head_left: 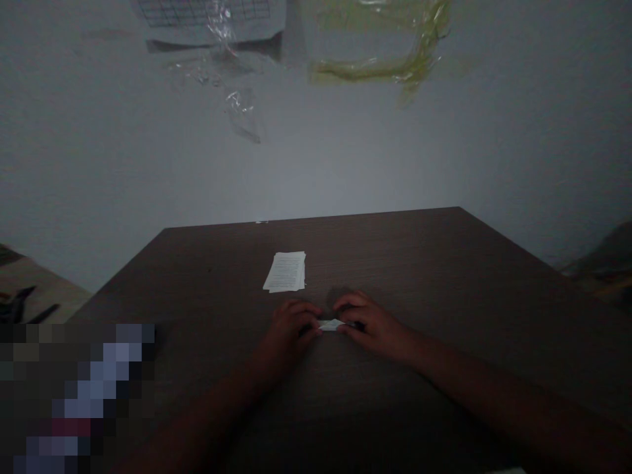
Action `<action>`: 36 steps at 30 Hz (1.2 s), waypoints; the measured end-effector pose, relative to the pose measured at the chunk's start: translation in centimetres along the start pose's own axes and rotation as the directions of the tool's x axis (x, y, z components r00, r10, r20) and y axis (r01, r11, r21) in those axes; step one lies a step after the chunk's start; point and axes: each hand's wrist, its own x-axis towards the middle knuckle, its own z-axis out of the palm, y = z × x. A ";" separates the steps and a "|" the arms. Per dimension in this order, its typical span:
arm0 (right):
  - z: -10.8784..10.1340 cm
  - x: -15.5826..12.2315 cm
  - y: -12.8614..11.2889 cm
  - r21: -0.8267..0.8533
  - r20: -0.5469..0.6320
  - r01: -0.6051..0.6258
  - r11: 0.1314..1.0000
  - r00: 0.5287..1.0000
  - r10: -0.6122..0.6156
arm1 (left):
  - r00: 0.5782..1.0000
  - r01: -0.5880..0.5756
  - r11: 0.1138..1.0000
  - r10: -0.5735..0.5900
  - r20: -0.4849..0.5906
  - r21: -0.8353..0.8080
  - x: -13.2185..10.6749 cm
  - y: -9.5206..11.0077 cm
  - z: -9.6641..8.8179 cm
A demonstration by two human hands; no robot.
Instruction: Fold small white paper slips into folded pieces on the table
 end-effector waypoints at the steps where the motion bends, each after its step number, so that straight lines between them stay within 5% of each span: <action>1: 0.0 0.0 0.0 -0.001 -0.006 0.005 1.000 1.000 -0.005 | 1.000 -0.003 1.000 0.003 0.003 -0.001 0.0 0.1 -0.1; 36: 0.2 0.2 0.2 -0.045 -0.001 -0.013 0.999 1.000 0.013 | 0.998 -0.054 0.987 0.047 0.051 0.148 -0.4 -1.0 0.0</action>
